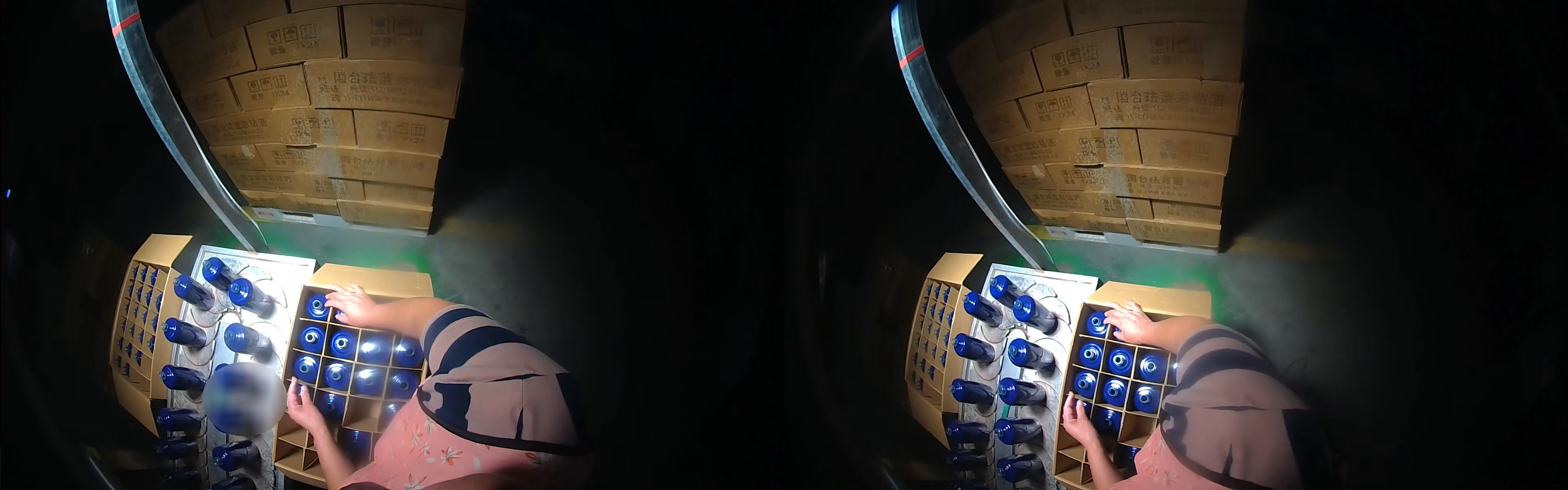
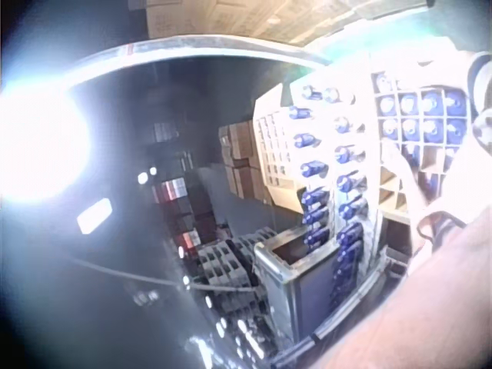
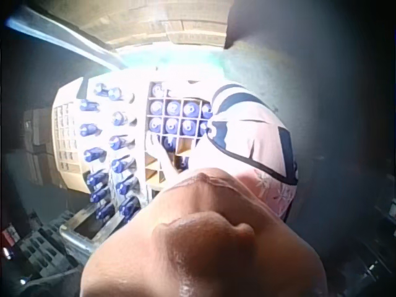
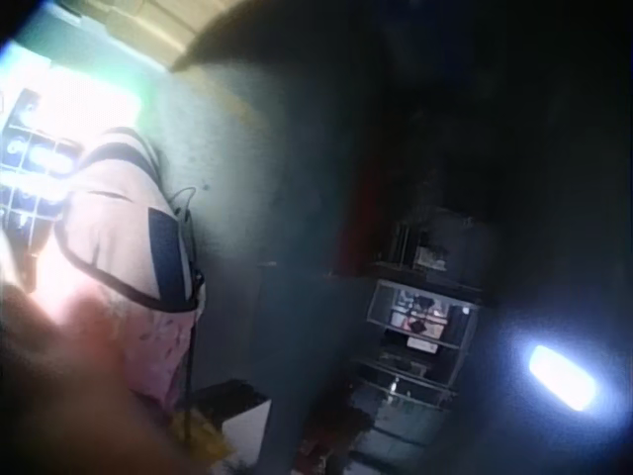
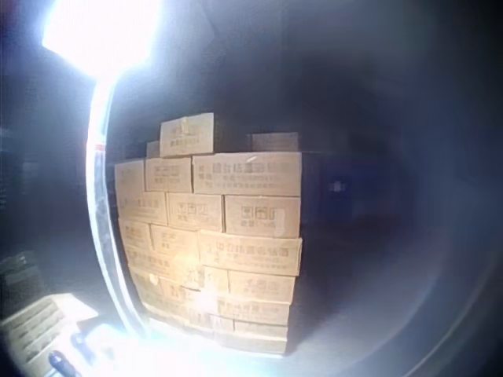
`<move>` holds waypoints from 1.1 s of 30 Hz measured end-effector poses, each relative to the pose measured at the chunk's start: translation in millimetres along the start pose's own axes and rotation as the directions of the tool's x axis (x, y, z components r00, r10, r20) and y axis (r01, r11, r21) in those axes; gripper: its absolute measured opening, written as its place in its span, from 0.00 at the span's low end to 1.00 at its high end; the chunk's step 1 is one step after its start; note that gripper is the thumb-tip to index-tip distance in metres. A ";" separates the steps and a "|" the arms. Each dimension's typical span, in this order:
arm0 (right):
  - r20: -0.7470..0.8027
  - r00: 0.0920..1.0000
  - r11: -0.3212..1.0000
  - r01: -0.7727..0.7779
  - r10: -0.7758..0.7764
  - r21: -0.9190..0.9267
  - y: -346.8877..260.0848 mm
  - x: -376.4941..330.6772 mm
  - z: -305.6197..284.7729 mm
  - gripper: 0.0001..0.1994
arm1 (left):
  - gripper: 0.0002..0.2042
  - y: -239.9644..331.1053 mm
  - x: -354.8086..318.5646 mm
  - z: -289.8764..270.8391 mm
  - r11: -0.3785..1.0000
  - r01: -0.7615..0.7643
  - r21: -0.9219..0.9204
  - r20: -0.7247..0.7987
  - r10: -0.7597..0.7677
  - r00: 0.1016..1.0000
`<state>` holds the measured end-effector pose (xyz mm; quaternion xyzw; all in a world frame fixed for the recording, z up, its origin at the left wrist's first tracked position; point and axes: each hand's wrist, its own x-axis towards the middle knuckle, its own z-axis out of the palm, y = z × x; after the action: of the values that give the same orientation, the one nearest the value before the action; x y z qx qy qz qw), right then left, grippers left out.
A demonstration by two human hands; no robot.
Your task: The person places blue cylindrical cans from a conveyor belt into a cardboard box with internal dividers. They continue filling the box until it is full, then move the completed box aside and retrieve a new empty box to repeat the process.
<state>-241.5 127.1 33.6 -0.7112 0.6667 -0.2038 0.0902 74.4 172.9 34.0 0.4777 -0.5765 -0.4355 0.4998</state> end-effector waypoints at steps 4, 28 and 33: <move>0.107 0.994 1.000 0.005 -0.004 -0.009 5.6 -1.5 5.3 0.27 | 0.19 17.4 -68.4 54.0 0.954 0.131 0.270 0.116 -0.167 0.979; -0.137 0.768 0.637 -0.401 0.625 0.658 203.9 -424.4 -127.4 0.14 | 0.44 13.0 -189.2 200.0 0.436 -0.377 0.817 0.315 0.210 0.925; -0.121 0.696 0.502 -0.375 0.708 0.779 260.8 -501.9 -139.6 0.12 | 0.45 30.0 -196.3 212.5 0.448 -0.210 0.869 0.197 0.077 0.977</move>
<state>-550.5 616.8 -30.2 -0.3022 0.7310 -0.5509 0.2662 -131.2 376.6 6.2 0.5876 -0.7875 -0.0591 0.1764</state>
